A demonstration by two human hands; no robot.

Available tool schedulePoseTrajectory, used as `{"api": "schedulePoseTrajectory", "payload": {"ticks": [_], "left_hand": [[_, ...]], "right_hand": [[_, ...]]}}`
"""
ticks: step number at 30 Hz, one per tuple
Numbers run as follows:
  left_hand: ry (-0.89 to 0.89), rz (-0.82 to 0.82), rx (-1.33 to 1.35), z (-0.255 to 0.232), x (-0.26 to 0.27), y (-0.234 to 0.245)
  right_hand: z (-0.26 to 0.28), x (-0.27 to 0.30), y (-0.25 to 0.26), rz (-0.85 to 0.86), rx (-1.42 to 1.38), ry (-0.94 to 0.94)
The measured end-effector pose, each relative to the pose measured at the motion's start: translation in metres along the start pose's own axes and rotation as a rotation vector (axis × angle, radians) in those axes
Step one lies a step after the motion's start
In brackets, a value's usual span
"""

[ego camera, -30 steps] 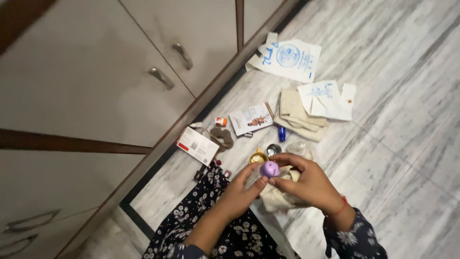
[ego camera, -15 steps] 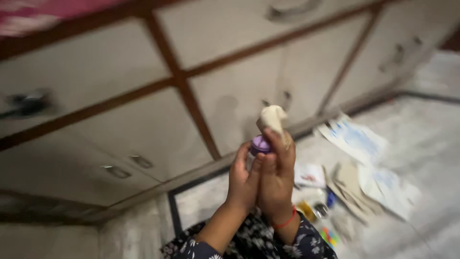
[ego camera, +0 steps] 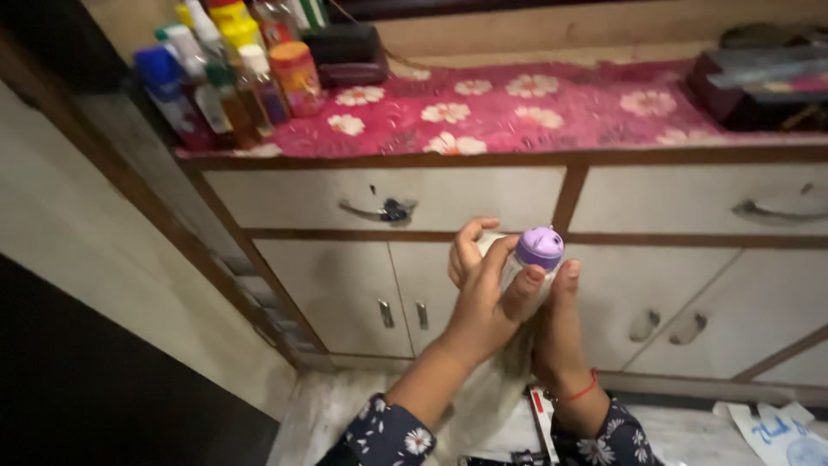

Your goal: The person organizes a shelf by handling several medicine bottles, tubes, and a box, picking them up from the floor and a dresser and placing them on the shelf.

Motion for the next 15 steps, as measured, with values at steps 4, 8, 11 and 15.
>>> {"api": "schedulePoseTrajectory", "payload": {"ticks": [4,8,11,15], "left_hand": [[-0.087,0.031,-0.197,0.006,-0.026,0.046],[-0.079,-0.071,-0.304,0.017,-0.038,0.084],[-0.026,-0.229,-0.302,0.027,-0.041,0.121],[0.012,-0.6,-0.157,0.043,-0.039,0.214]], "right_hand": [[-0.007,-0.043,-0.012,0.03,-0.056,-0.098],[-0.021,-0.095,-0.028,0.223,0.252,0.001],[-0.028,-0.117,-0.047,0.31,0.522,-0.048],[-0.025,-0.116,-0.075,0.45,0.723,-0.266]]}}
Point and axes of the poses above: each hand's wrist, its own x-axis away from the middle knuckle, its own y-axis out of the back of the hand, z = x × y, the point moved 4 cm from there along -x, towards the middle knuckle, and after that the axes turned 12 degrees about z, right-handed, at the moved point
